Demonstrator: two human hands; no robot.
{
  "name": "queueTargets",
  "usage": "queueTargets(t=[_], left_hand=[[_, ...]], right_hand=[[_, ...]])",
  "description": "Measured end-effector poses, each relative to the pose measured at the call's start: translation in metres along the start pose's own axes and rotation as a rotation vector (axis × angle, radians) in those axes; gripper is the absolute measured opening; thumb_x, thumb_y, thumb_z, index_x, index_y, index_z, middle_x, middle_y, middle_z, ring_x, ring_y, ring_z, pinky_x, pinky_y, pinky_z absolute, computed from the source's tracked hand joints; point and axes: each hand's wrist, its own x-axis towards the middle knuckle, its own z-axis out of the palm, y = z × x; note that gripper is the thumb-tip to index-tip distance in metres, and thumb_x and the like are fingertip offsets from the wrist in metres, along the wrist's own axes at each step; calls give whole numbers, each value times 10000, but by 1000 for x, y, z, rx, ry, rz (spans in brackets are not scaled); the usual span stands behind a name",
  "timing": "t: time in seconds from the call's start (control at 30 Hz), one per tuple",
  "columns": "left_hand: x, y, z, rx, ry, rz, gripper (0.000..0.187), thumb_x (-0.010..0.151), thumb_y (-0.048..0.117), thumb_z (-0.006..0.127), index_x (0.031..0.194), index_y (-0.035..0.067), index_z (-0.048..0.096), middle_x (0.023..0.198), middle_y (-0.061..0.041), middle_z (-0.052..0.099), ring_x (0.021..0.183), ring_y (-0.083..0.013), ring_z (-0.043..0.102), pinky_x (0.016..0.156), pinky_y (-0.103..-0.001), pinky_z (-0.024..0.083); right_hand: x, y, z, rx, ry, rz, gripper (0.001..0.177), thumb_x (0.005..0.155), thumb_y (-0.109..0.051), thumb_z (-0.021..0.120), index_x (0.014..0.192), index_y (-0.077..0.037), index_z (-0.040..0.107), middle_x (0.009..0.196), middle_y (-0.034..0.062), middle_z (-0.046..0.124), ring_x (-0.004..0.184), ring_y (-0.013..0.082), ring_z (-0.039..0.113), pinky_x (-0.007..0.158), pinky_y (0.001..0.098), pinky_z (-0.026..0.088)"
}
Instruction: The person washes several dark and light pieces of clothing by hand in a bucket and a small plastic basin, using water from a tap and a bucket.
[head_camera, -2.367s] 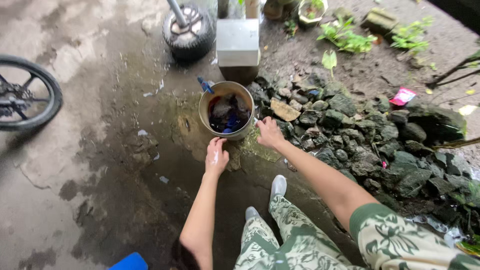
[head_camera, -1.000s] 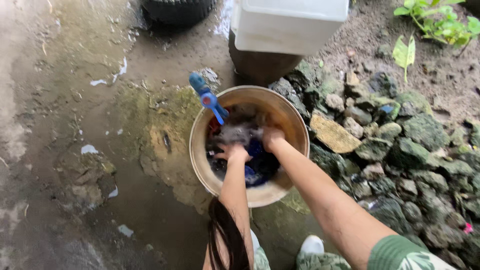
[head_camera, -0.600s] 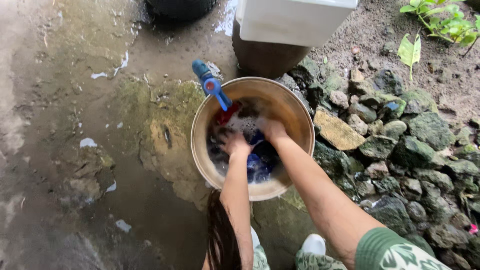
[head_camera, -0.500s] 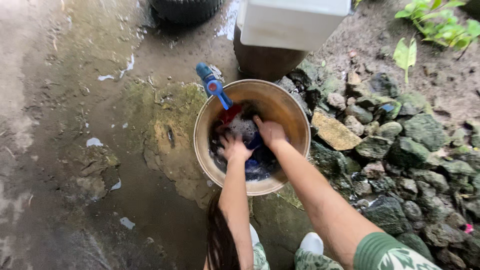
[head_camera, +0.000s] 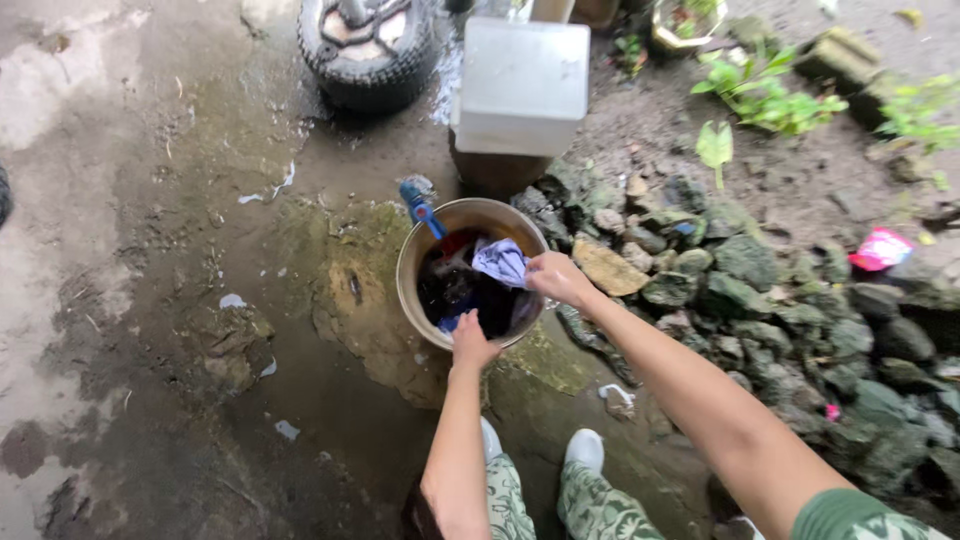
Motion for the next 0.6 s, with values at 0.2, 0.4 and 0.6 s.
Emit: queueTargets(t=[0.2,0.4,0.6], left_hand=[[-57,91,-68,-77,166,185,1440,464,278,1038,1561,36,137,1544,-277,338,1398,-418,374,1116,-472,350],[-93,198,-100,-649,87,586,777,633,167,860,1309,31,502,1252,-138,673,1123,-245,661,997,-386,532],[-143,263,-105,-746,55,765,263,859,45,598,1104,-6,679,1067,-120,738,946,-246,671,848,-378,542]], right_hand=[[-80,-112,-138,688,62,320,258,802,-245,616,921,-58,748,684,20,641,504,129,533,426,310,390],[-171,-187,-238,1059,154,241,142,766,-121,629,887,-72,685,687,-10,607,505,88,498,401,257,336],[-320,-203,-275,1186,558,271,122,810,-131,611,918,-120,669,760,-35,591,611,62,519,432,227,363]])
